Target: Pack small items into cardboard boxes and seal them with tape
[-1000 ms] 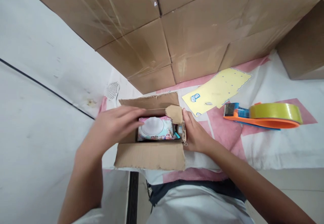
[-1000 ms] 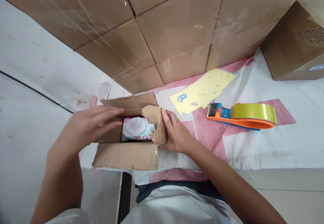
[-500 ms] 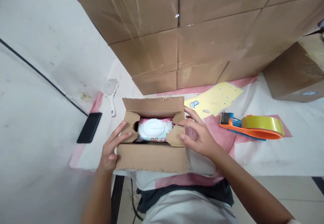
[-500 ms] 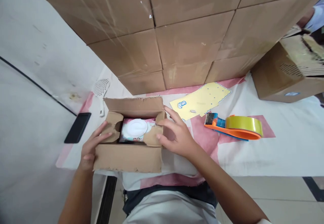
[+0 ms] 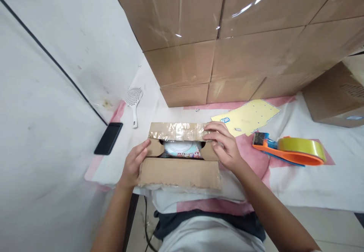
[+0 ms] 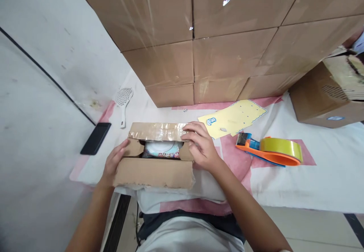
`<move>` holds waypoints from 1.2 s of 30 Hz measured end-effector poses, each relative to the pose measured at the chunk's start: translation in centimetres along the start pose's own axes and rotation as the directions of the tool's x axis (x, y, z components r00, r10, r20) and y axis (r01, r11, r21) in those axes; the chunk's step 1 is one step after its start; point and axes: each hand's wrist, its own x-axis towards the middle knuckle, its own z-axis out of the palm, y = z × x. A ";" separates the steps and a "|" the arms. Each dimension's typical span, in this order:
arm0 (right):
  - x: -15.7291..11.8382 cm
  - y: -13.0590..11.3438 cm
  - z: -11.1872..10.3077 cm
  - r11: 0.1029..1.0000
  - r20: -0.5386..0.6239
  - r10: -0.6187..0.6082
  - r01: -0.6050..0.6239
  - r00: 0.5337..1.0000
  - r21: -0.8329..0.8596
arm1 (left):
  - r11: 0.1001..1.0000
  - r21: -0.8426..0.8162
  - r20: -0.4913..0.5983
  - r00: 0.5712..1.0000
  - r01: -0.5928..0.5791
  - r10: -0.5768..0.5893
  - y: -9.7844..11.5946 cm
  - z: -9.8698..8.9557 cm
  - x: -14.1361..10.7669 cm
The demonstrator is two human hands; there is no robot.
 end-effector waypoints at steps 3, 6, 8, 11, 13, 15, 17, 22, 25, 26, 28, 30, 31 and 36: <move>0.0 0.5 -0.1 1.000 0.011 0.010 -0.010 1.000 0.001 | 0.989 -0.135 -0.340 0.934 0.067 -0.109 2.4 -0.2 2.0; -0.5 0.8 0.4 0.998 -0.020 0.059 -0.059 0.998 0.007 | 0.932 -0.273 -0.481 0.805 0.239 -0.348 5.8 -0.9 4.9; -1.1 0.8 0.7 0.994 -0.054 0.102 -0.099 0.993 0.045 | 0.917 -0.246 -0.438 0.808 0.313 -0.393 7.8 -1.6 6.3; -1.9 0.3 1.0 0.986 -0.075 0.157 -0.152 0.985 0.066 | 0.968 0.026 -0.379 0.898 0.251 -0.223 10.6 -2.4 7.1; -2.7 -0.3 0.8 0.980 -0.093 0.193 -0.189 0.977 0.055 | 0.977 0.197 -0.259 0.965 0.083 -0.030 12.4 -2.2 6.9; -3.8 -0.9 0.5 0.969 -0.211 0.243 -0.229 0.947 0.087 | 0.962 0.264 -0.111 0.989 -0.065 0.098 14.0 -1.3 6.6; -5.3 -1.2 -0.1 0.953 -0.435 0.302 -0.266 0.848 0.143 | 0.956 0.278 -0.058 0.992 -0.094 0.115 15.1 -0.2 6.5; -9.5 -0.3 -3.9 0.929 -0.882 0.329 -0.282 0.337 0.239 | 0.951 0.299 -0.100 0.989 -0.073 0.107 15.0 1.4 6.3; -10.9 1.1 -7.3 0.936 -0.938 0.300 -0.244 0.174 0.254 | 0.934 0.353 -0.134 0.984 -0.063 0.117 14.4 1.7 6.3; -11.0 1.7 -8.5 0.931 -0.937 0.311 -0.251 0.160 0.266 | 0.928 0.368 -0.145 0.982 -0.057 0.117 14.3 1.8 6.3; -10.5 2.9 -10.6 0.905 -0.910 0.377 -0.279 0.174 0.322 | 0.926 0.372 -0.150 0.981 -0.057 0.121 14.2 1.9 6.4; -9.7 4.1 -12.4 0.861 -0.858 0.467 -0.330 0.213 0.387 | 0.932 0.356 -0.143 0.981 -0.073 0.131 14.3 1.8 6.5; -9.1 4.7 -13.1 0.837 -0.831 0.507 -0.365 0.231 0.409 | 0.934 0.349 -0.141 0.981 -0.078 0.135 14.3 1.8 6.6; -7.4 5.7 -14.4 0.773 -0.745 0.592 -0.479 0.309 0.416 | 0.939 0.338 -0.232 0.961 -0.066 0.151 14.8 1.7 6.7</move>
